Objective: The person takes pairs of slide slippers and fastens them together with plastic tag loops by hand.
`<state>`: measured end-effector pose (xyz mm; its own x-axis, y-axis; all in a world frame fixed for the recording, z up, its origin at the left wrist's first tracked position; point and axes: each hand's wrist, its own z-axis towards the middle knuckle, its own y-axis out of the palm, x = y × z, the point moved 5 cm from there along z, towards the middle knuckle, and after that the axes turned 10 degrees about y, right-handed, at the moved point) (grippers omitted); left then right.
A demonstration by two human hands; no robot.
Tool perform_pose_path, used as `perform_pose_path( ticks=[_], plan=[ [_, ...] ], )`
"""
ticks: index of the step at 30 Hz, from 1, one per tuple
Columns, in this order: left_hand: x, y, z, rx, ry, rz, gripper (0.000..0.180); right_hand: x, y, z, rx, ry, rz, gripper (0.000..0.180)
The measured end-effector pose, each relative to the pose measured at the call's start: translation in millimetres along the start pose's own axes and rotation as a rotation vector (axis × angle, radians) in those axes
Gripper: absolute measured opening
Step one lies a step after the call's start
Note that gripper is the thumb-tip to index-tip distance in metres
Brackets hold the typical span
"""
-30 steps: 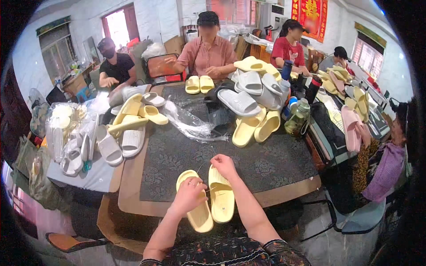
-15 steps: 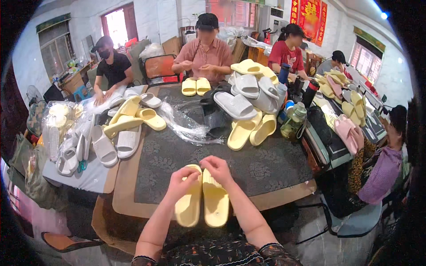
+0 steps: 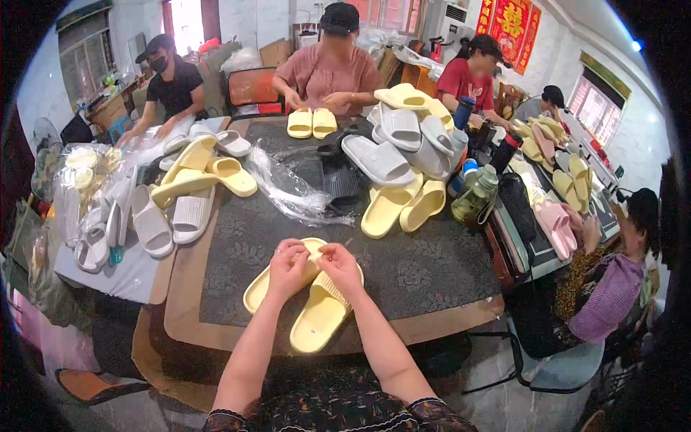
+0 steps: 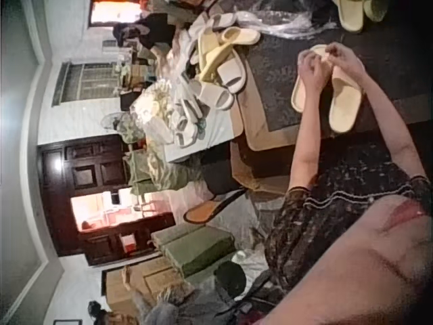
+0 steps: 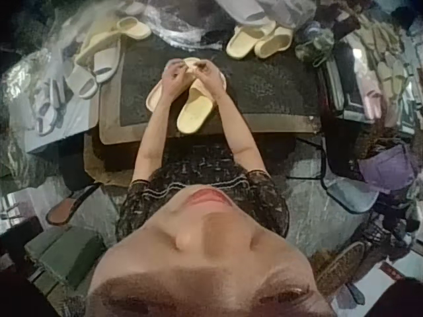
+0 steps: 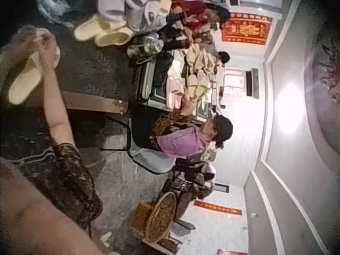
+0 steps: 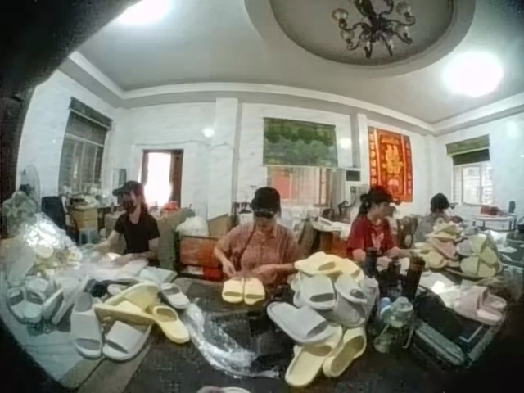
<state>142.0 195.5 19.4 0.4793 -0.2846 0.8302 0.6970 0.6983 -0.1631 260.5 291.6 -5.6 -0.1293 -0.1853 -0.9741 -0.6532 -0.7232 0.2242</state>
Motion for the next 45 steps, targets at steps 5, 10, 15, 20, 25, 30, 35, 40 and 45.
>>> perform_pose_path(
  ticks=[5, 10, 15, 20, 25, 30, 35, 40, 45],
  plan=[
    [23, -3, -16, 0.033, 0.344, 0.739, 0.007, -1, -3, 1, 0.112, -0.058, 0.038, 0.022],
    [48, -16, -21, -0.291, -0.080, 0.941, 0.011, -23, -1, -16, 0.213, -0.089, -0.366, 0.023],
    [54, -16, -11, -0.406, 0.113, 0.785, 0.015, -29, 2, -17, 0.079, -0.043, -0.500, 0.027],
    [37, -14, 3, -0.428, 0.037, 0.569, 0.018, -21, -10, -9, 0.015, 0.059, -0.531, 0.026],
    [1, -5, -12, -0.310, -0.203, 0.263, 0.025, -14, -11, -7, 0.009, 0.082, -0.567, 0.022],
    [-11, -6, -23, -0.060, -0.178, 0.078, 0.024, -16, -5, -11, -0.012, 0.064, -0.618, 0.020],
    [-7, -8, -23, -0.104, -0.173, 0.025, 0.017, -9, -9, -10, 0.070, 0.011, -0.510, 0.016],
    [4, -8, -21, -0.189, -0.093, 0.094, 0.015, -7, -10, -9, 0.078, -0.019, -0.428, 0.012],
    [-5, -8, -23, -0.157, -0.024, 0.065, 0.018, -16, -4, -16, 0.015, -0.071, -0.410, 0.013]
  ],
)
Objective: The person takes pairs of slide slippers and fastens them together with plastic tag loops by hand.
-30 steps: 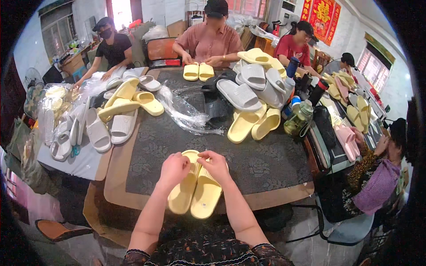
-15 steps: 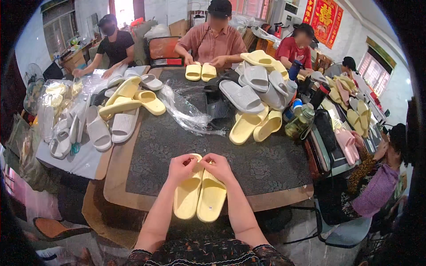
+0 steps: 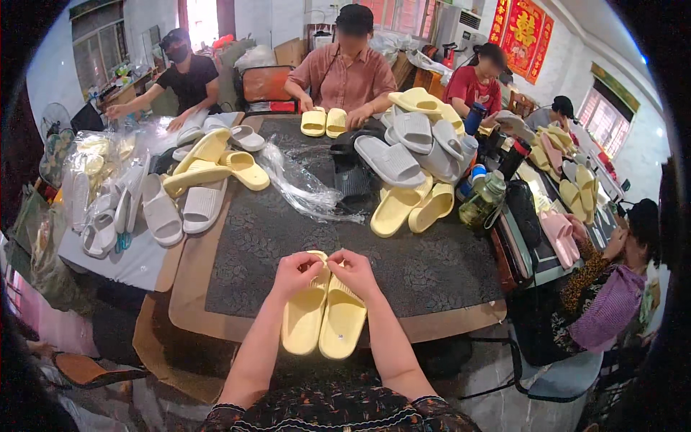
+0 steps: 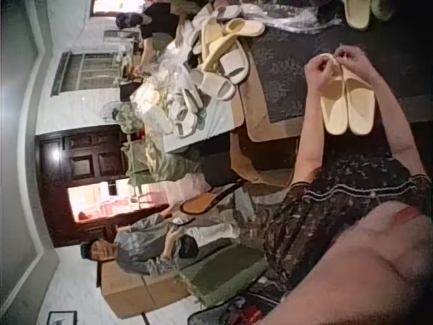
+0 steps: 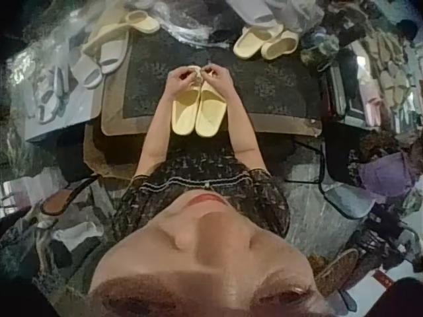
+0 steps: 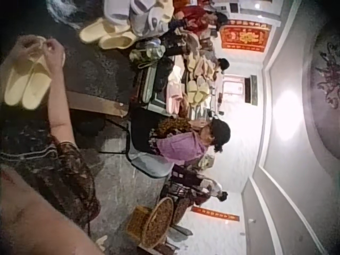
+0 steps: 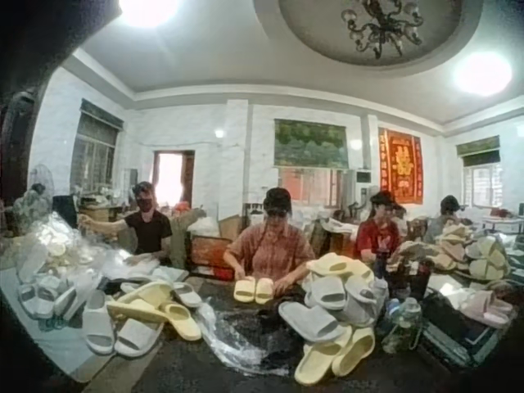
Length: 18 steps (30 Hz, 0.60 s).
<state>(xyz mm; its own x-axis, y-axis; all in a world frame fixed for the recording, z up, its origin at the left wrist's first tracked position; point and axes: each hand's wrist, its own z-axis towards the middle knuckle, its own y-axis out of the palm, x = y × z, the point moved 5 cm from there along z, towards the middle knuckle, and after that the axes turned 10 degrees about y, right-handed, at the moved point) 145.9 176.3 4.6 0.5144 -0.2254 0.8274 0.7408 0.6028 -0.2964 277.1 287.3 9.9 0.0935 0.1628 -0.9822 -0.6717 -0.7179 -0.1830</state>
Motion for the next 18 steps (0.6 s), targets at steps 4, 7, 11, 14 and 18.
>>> perform_pose_path(
  ticks=[4, 7, 11, 14, 18],
  plan=[
    [5, 4, 3, 0.022, 0.022, -0.090, 0.018, 1, -3, -2, 0.048, 0.057, -0.028, 0.014],
    [4, 6, -5, -0.069, -0.023, 0.054, 0.016, 7, -5, 0, 0.119, 0.059, -0.064, 0.014],
    [-2, 2, -1, 0.004, -0.012, -0.098, 0.015, 6, 1, 0, -0.015, 0.058, -0.011, 0.013],
    [5, 1, 2, -0.017, -0.040, -0.074, 0.013, -10, -2, -3, -0.011, 0.020, -0.070, 0.012],
    [11, 1, 2, -0.025, 0.039, 0.004, 0.011, -3, 0, -3, -0.071, 0.074, -0.035, 0.013]
  ],
)
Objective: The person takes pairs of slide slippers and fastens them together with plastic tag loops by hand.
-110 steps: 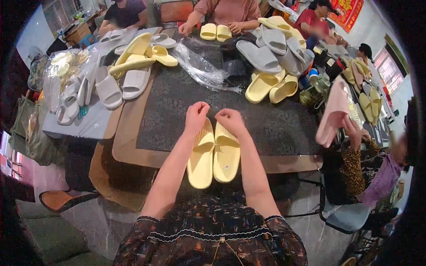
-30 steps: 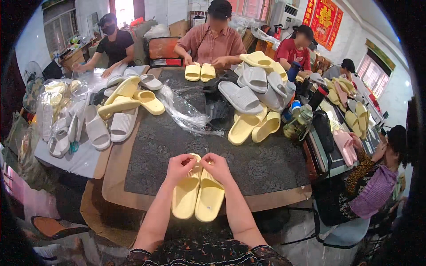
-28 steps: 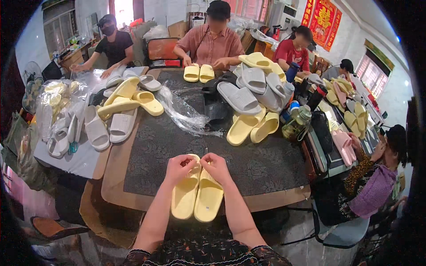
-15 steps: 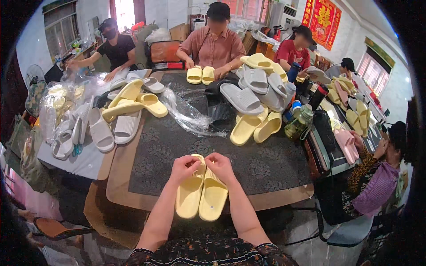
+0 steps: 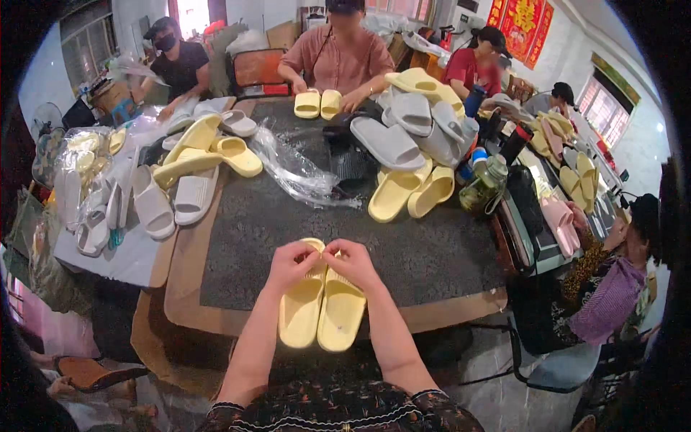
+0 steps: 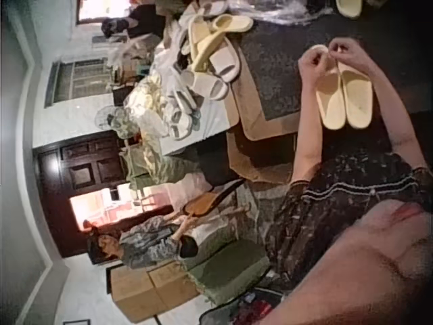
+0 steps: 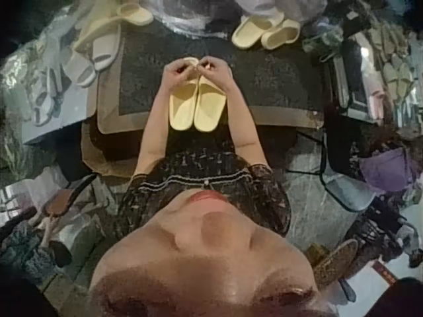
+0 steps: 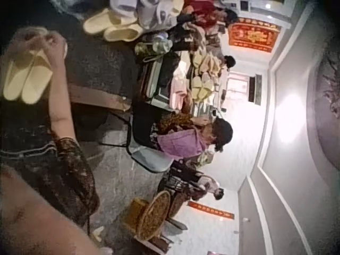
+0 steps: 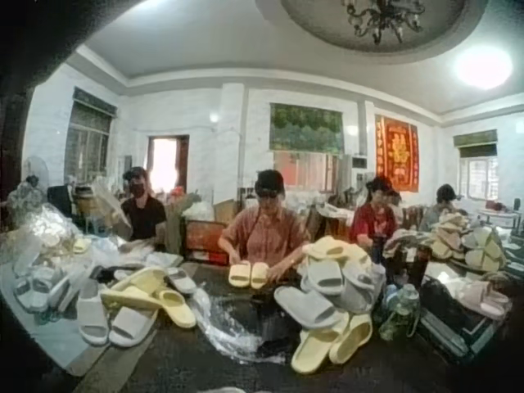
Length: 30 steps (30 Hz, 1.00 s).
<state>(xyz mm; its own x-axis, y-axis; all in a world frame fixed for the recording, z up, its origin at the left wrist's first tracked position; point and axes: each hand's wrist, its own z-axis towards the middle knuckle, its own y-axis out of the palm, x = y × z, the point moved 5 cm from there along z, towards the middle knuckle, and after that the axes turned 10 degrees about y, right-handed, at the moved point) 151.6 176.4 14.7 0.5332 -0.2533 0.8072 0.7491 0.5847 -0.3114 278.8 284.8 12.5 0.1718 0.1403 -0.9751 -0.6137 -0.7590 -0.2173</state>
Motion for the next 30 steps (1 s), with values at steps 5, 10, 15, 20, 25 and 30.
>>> perform_pose_path(
  ticks=[5, 10, 15, 20, 25, 30],
  plan=[
    [-2, 1, 1, 0.007, 0.058, -0.055, 0.011, 14, -2, 10, 0.087, -0.049, -0.018, 0.011],
    [15, 1, 6, -0.120, 0.075, 0.092, 0.008, 12, -8, 7, 0.148, 0.010, 0.100, 0.007],
    [4, -2, -2, -0.030, -0.022, -0.107, 0.011, 7, 3, 4, 0.006, -0.007, 0.028, 0.008],
    [-3, 2, -1, -0.055, -0.058, -0.105, 0.014, 5, -5, 5, 0.116, 0.009, 0.056, 0.008],
    [-4, 4, -1, -0.042, -0.039, -0.109, 0.015, -7, -2, -3, 0.044, -0.010, 0.029, 0.008],
    [-8, 1, -4, -0.063, -0.083, -0.084, 0.014, 12, -1, 6, 0.093, 0.051, 0.011, 0.010]
  ],
)
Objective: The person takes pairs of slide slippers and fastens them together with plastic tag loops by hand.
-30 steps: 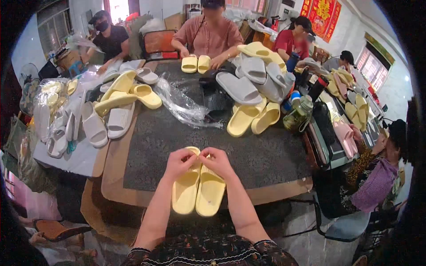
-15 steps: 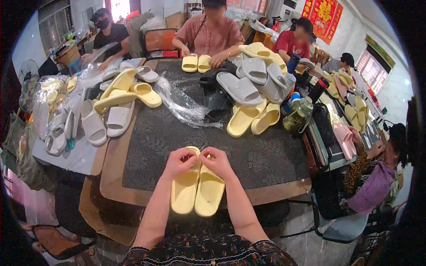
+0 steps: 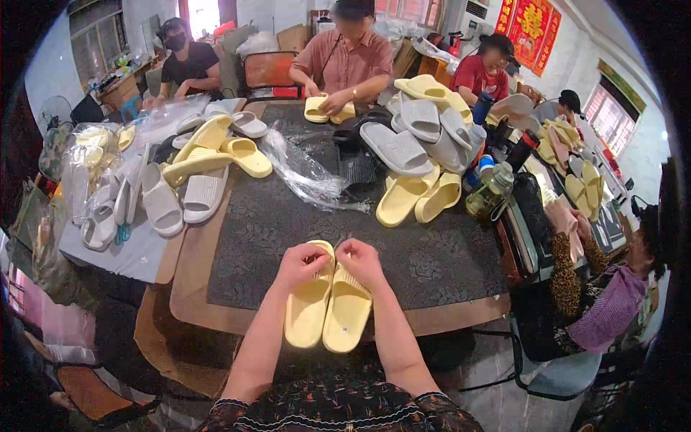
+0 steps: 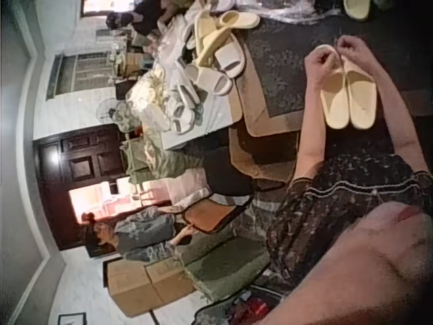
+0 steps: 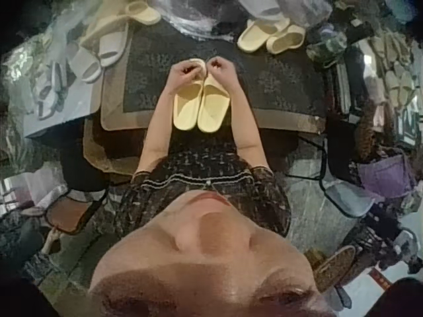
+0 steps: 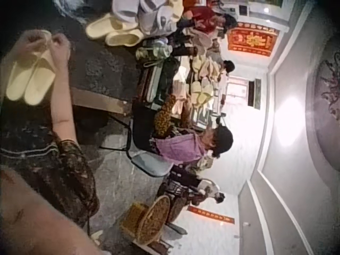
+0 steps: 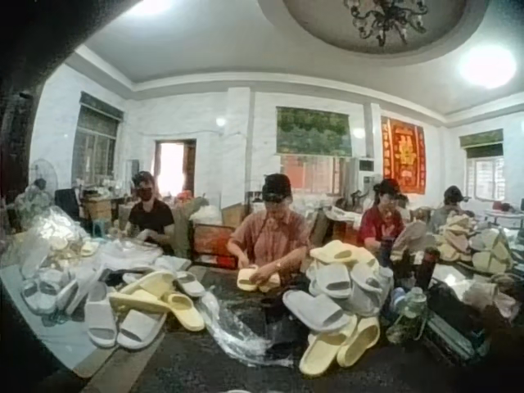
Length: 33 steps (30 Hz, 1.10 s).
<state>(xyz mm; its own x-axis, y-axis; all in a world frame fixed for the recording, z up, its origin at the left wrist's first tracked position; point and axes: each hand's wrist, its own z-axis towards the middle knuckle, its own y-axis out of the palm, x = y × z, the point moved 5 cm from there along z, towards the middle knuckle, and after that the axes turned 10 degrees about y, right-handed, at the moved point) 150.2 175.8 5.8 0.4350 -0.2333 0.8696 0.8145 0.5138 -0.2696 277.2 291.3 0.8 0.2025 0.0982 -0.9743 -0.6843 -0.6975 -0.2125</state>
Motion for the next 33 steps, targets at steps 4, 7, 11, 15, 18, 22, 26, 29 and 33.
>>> perform_pose_path(
  ticks=[4, 7, 11, 15, 18, 22, 26, 29, 33],
  plan=[
    [11, -1, 4, 0.010, 0.047, 0.005, 0.014, -6, -1, -3, -0.011, -0.056, 0.102, 0.010],
    [5, 3, 5, 0.001, 0.041, -0.006, 0.014, -3, -10, 1, 0.022, 0.068, 0.163, 0.010],
    [0, 2, 2, 0.016, 0.014, 0.015, 0.014, -6, 1, -5, -0.051, -0.094, -0.039, 0.009],
    [4, 1, 2, 0.021, 0.022, 0.020, 0.015, -3, -8, -3, 0.044, 0.050, 0.179, 0.010],
    [3, -4, 0, 0.036, -0.001, 0.007, 0.016, 3, 2, 0, -0.018, 0.002, 0.059, 0.011],
    [10, -2, 5, 0.037, -0.049, -0.026, 0.017, 9, -8, 7, 0.054, 0.028, 0.096, 0.011],
    [1, -5, 0, 0.059, -0.004, -0.068, 0.017, -6, -4, 0, 0.119, -0.039, 0.030, 0.009],
    [5, -3, 3, 0.041, 0.017, -0.015, 0.019, -14, -10, -10, 0.212, -0.183, 0.041, 0.008],
    [-5, -8, 1, 0.124, -0.021, -0.023, 0.020, -58, -15, -57, 0.419, -0.518, -0.222, 0.008]
  ],
)
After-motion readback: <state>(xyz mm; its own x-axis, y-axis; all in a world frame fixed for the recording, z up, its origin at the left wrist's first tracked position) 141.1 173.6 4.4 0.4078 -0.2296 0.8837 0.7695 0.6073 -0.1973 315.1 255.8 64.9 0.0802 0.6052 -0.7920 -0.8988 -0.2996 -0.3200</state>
